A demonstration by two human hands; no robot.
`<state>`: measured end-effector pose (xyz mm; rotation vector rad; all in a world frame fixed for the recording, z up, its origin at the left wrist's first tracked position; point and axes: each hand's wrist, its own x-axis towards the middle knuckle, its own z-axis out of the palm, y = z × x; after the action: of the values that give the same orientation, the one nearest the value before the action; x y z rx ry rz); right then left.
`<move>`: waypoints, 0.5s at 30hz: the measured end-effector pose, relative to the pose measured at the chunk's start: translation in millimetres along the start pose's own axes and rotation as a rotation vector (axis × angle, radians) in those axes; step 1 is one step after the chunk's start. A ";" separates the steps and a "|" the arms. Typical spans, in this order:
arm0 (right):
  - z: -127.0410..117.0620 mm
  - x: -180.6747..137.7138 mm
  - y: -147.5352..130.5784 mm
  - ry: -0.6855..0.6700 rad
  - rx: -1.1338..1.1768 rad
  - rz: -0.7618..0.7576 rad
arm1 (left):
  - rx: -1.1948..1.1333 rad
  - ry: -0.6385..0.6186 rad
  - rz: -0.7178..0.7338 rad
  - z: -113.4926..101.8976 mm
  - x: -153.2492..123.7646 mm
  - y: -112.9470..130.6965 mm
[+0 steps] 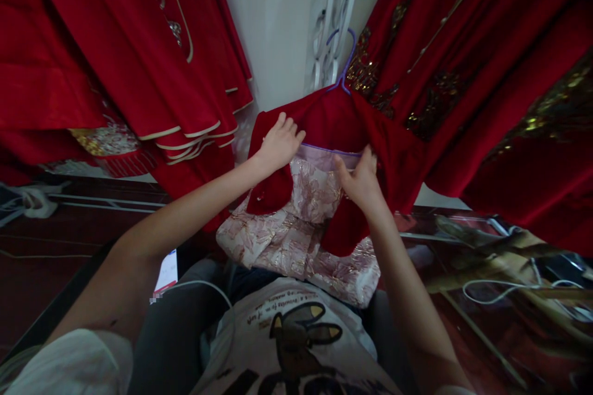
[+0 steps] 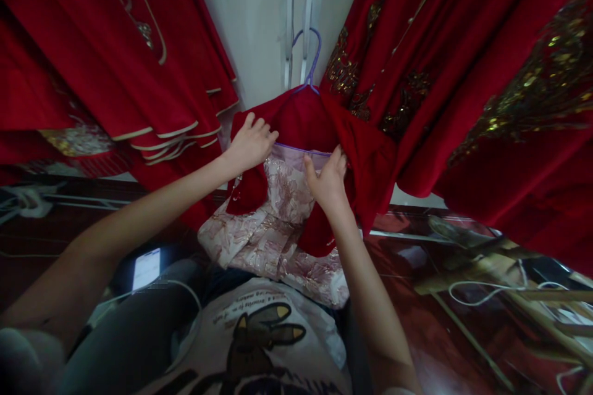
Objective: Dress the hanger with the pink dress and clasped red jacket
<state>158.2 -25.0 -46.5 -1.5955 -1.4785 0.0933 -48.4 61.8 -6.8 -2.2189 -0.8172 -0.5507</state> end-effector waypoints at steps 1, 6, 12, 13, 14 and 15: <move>0.4 -2.7 4.2 0.006 -0.003 -0.033 | 0.016 -0.017 0.089 -5.3 1.9 0.1; -9.0 -9.1 20.2 0.092 -0.113 -0.124 | 0.045 -0.113 0.134 -23.1 -1.5 -4.7; -38.6 11.9 26.7 0.193 -0.378 -0.095 | 0.047 -0.169 -0.139 2.4 -16.8 -19.1; -42.3 15.6 26.9 0.194 -0.408 -0.103 | 0.005 -0.149 -0.204 9.1 -16.1 -20.8; -45.7 19.0 27.1 0.196 -0.434 -0.110 | -0.055 -0.115 -0.259 15.4 -14.0 -22.4; -49.0 22.3 27.6 0.200 -0.456 -0.110 | -0.122 -0.072 -0.301 20.9 -10.5 -24.0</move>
<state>214.6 -29.8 -25.3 -1.8112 -1.4923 -0.4846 -69.4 86.4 -15.7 -2.2494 -1.1954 -0.6821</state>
